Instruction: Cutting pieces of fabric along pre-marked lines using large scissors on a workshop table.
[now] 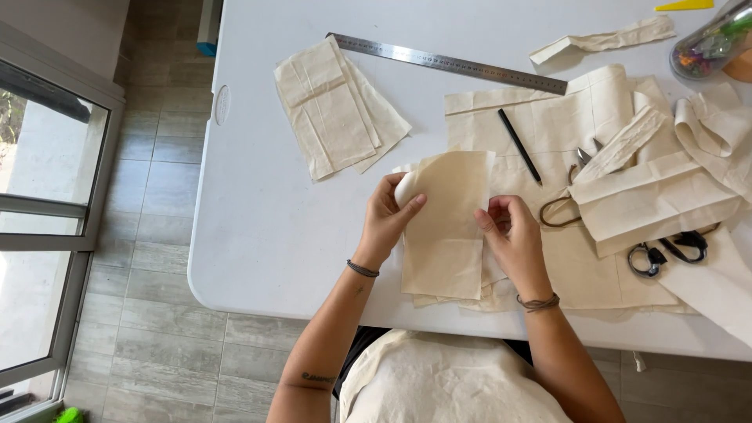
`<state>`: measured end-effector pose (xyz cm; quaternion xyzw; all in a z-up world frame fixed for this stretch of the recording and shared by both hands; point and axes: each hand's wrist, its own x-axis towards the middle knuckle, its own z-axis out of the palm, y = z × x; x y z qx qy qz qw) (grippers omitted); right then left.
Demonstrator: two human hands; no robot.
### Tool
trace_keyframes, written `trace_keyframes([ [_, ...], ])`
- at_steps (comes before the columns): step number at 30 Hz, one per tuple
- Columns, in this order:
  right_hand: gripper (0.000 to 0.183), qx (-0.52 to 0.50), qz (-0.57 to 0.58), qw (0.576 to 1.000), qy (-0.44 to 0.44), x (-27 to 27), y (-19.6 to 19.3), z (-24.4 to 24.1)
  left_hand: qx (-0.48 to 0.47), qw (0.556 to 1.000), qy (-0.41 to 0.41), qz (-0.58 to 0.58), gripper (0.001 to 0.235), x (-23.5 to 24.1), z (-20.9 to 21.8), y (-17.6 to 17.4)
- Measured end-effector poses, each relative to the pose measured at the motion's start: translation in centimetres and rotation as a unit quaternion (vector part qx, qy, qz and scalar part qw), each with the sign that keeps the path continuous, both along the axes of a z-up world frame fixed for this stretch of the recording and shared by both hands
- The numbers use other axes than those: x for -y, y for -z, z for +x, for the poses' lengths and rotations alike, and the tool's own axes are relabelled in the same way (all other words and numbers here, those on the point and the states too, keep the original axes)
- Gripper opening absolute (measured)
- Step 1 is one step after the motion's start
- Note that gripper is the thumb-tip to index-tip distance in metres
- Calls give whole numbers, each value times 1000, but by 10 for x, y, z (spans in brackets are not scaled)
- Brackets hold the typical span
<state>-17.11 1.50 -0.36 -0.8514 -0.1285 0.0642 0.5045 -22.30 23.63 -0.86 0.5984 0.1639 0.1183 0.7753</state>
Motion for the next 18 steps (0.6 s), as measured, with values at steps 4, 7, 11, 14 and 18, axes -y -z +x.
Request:
trace_keyframes([
  [4, 67, -43, 49, 998, -5, -12, -4, 2, 38, 998, 4, -47, 24, 5, 2, 17],
  [7, 63, -66, 159, 985, 3, -11, -5, 5, 86, 994, 8, -64, 14, 1, 2, 21],
  [11, 34, -66, 112, 991, 13, 10, 3, 27, 136, 990, -26, -35, 9, -18, 9, 8],
  [14, 28, -107, 102, 989, -10, 16, 10, 40, 134, 989, -46, 49, 26, -27, 16, 8],
  [18, 25, -112, 107, 988, -24, 9, 18, 42, 133, 972, -59, 182, 66, -24, 14, 24],
])
